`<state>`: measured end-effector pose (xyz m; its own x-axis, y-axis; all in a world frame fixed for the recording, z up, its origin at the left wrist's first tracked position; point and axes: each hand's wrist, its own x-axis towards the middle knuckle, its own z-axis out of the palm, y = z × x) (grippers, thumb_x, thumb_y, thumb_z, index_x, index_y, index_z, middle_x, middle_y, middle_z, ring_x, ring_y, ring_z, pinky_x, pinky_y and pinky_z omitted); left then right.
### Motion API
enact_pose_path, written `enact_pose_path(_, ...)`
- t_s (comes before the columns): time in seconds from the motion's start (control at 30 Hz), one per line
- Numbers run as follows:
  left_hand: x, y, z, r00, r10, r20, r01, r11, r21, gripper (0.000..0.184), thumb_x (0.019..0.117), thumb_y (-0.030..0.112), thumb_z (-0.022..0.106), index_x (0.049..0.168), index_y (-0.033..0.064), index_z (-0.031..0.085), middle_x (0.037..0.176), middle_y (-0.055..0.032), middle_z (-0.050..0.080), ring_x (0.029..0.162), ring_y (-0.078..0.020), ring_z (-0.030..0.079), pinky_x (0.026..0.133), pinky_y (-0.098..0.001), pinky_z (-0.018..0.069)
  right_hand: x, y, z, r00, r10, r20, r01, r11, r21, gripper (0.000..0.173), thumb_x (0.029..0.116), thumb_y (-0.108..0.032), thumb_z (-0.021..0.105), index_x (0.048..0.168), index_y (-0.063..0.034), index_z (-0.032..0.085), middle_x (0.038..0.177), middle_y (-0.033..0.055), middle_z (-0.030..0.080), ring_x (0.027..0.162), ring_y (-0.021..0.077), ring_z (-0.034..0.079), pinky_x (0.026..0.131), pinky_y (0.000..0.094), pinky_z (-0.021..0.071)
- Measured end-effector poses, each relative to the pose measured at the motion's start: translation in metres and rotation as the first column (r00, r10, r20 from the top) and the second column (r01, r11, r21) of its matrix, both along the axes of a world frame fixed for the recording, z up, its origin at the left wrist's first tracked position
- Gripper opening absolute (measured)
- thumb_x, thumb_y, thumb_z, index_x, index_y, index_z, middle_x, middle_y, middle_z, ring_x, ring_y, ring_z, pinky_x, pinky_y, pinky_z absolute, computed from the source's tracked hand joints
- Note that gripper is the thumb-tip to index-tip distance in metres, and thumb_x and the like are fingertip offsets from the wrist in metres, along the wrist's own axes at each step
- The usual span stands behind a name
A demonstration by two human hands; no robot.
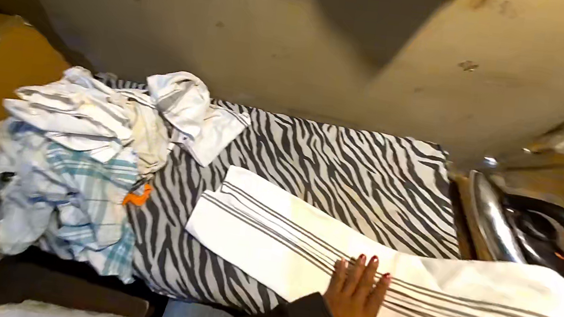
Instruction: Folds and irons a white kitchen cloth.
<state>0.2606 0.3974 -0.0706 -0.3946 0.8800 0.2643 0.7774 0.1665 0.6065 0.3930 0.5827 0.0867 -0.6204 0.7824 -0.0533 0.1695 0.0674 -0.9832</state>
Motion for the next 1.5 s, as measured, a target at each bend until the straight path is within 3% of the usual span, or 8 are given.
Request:
enact_pose_path(0.1,0.002,-0.024,-0.02,0.986,-0.165,-0.027,0.163,0.985,-0.06,0.067,0.0994,0.038,0.061,0.151,-0.0023,0.046,0.161,-0.0158,0.041,0.152,-0.032,0.034,0.122,-0.0633,0.0236,0.007,-0.002,-0.026,0.912,-0.262,0.317,0.194,0.954,0.23,0.036,0.1049,-0.009,0.05,0.134,0.0099,0.042,0.103,0.002,0.056,0.083,-0.007,0.058,0.078,0.0153,0.052)
enact_pose_path(0.23,-0.005,-0.027,-0.022,0.979,-0.188,-0.084,0.18,0.98,-0.085,0.07,0.0998,0.046,0.057,0.153,0.0022,0.045,0.163,-0.0093,0.041,0.153,-0.0291,0.033,0.119,-0.0696,0.0207,0.014,-0.009,-0.074,0.82,-0.42,0.389,0.275,0.885,0.376,0.047,0.1021,-0.012,0.058,0.139,0.0135,0.045,0.124,0.031,0.058,0.099,0.0229,0.06,0.09,0.0384,0.0516)
enact_pose_path(0.53,-0.015,-0.044,-0.025,0.903,-0.325,-0.28,0.34,0.941,0.003,0.058,0.1039,0.042,0.048,0.144,0.0003,0.056,0.157,-0.0102,0.049,0.148,-0.0272,0.042,0.12,-0.0561,0.0315,0.043,-0.017,-0.102,0.614,-0.539,0.577,0.277,0.831,0.482,0.057,0.1013,-0.025,0.065,0.138,0.0159,0.05,0.127,0.0438,0.057,0.119,0.0574,0.056,0.104,0.0677,0.0393)
enact_pose_path(0.67,-0.02,-0.054,-0.03,0.899,-0.341,-0.276,0.335,0.94,-0.071,0.06,0.1052,0.045,0.045,0.147,0.0034,0.053,0.158,-0.0091,0.048,0.149,-0.0248,0.041,0.12,-0.0571,0.0299,0.051,-0.017,-0.111,0.599,-0.498,0.626,0.351,0.867,0.354,0.054,0.1037,-0.032,0.063,0.125,0.0169,0.06,0.122,0.0417,0.061,0.118,0.0534,0.058,0.103,0.0664,0.0405)
enact_pose_path(0.87,-0.024,-0.026,-0.018,0.936,-0.2,-0.29,0.174,0.978,-0.114,0.054,0.1006,0.039,0.055,0.141,0.0031,0.059,0.152,-0.0124,0.054,0.141,-0.029,0.051,0.112,-0.0571,0.0397,0.06,-0.006,-0.107,0.804,-0.41,0.431,0.484,0.872,-0.075,0.039,0.1113,-0.029,0.043,0.13,0.0025,0.055,0.098,-0.0009,0.064,0.084,-0.0059,0.063,0.079,0.0171,0.0542)
enact_pose_path(1.13,-0.025,-0.022,-0.023,0.919,-0.071,-0.387,0.084,0.996,0.015,0.048,0.0999,0.04,0.053,0.136,0.0093,0.064,0.156,-0.0117,0.05,0.146,-0.0306,0.045,0.116,-0.0611,0.0316,0.053,-0.011,-0.09,0.914,-0.392,0.108,0.406,0.862,-0.305,0.025,0.1114,-0.018,0.03,0.117,-0.0145,0.054,0.088,-0.016,0.071,0.083,-0.0073,0.069,0.077,0.015,0.0598)
enact_pose_path(1.3,-0.03,-0.007,-0.007,0.997,-0.057,-0.051,0.044,0.974,-0.221,0.04,0.1041,0.032,0.052,0.135,0.0095,0.064,0.165,-0.0216,0.031,0.153,-0.0415,0.028,0.12,-0.0698,0.0181,0.043,-0.022,-0.056,0.955,-0.285,-0.077,0.246,0.914,-0.321,0.039,0.1089,-0.007,0.022,0.103,-0.0184,0.058,0.088,-0.0191,0.075,0.088,-0.0103,0.069,0.086,0.0128,0.0574)
enact_pose_path(1.5,-0.036,0.009,-0.008,0.993,-0.01,0.115,0.019,0.997,-0.077,0.042,0.1063,0.023,0.049,0.139,-0.0015,0.057,0.159,-0.0178,0.043,0.152,-0.0341,0.035,0.125,-0.0589,0.0189,0.017,-0.039,-0.012,0.959,-0.058,-0.278,0.005,0.982,-0.186,0.043,0.1015,0.0,0.027,0.1,-0.0172,0.066,0.096,-0.0133,0.078,0.097,-0.0048,0.071,0.094,0.0156,0.055)
